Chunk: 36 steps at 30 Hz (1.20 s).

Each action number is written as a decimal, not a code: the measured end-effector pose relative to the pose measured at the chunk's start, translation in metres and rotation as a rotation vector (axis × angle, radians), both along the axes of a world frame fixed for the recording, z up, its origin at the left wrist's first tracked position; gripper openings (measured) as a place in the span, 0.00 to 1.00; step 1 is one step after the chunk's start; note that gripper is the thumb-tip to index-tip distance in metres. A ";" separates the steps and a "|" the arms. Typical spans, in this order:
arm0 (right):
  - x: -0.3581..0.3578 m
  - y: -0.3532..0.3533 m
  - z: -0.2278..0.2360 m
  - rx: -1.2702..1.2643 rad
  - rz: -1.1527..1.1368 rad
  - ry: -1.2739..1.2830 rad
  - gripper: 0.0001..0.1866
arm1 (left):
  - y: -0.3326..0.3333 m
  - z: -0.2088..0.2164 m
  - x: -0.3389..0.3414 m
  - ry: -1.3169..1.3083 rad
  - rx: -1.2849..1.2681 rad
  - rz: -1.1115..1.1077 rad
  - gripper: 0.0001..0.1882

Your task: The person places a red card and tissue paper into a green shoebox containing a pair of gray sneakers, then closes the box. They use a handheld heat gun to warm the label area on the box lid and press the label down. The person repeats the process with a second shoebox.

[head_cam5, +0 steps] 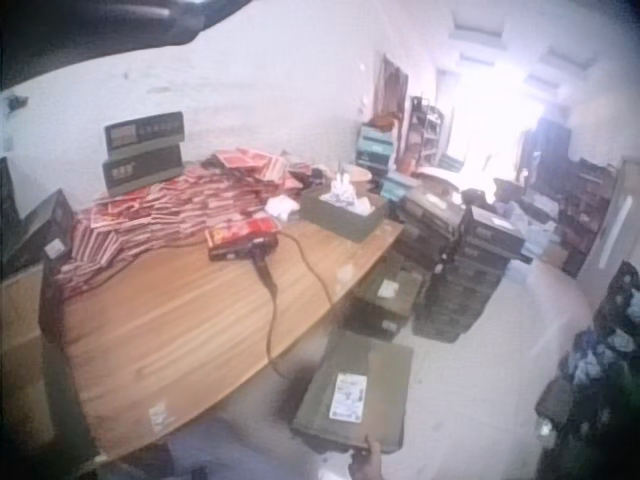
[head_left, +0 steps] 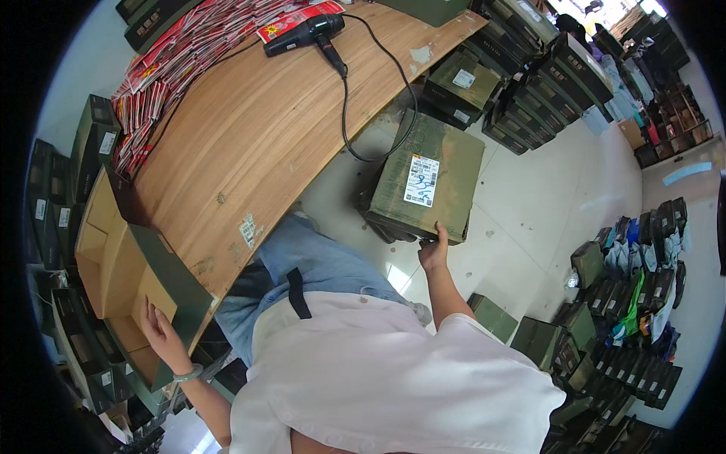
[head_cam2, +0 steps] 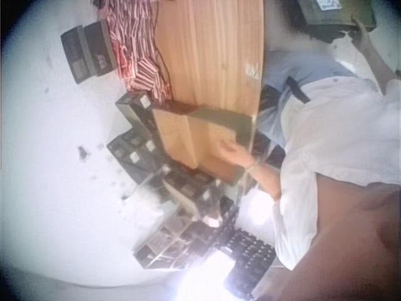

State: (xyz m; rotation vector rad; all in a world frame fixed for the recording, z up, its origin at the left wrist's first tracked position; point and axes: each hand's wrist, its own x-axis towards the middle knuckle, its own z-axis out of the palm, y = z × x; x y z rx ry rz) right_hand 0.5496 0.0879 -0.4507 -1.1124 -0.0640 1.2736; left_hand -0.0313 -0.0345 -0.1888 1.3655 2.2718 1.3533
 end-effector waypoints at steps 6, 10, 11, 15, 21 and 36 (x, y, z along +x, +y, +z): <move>0.019 -0.001 0.022 -0.066 -0.211 0.132 0.37 | 0.012 0.017 -0.006 -0.029 -0.118 -0.005 0.20; 0.073 -0.001 0.060 -0.140 -0.194 -0.071 0.37 | 0.010 0.000 -0.013 0.026 -0.030 -0.025 0.19; 0.086 -0.003 0.070 -0.141 -0.183 -0.130 0.37 | 0.011 -0.003 -0.012 0.028 -0.061 -0.013 0.19; 0.100 -0.025 0.156 -0.155 -0.048 -0.195 0.38 | 0.011 -0.001 0.005 0.179 -0.245 0.016 0.23; 0.092 -0.049 0.210 0.016 -0.039 -0.118 0.43 | -0.002 0.013 0.003 0.430 -0.512 -0.055 0.26; -0.036 0.122 0.309 0.264 0.618 -0.167 0.33 | -0.063 0.028 -0.015 0.368 -0.484 0.012 0.30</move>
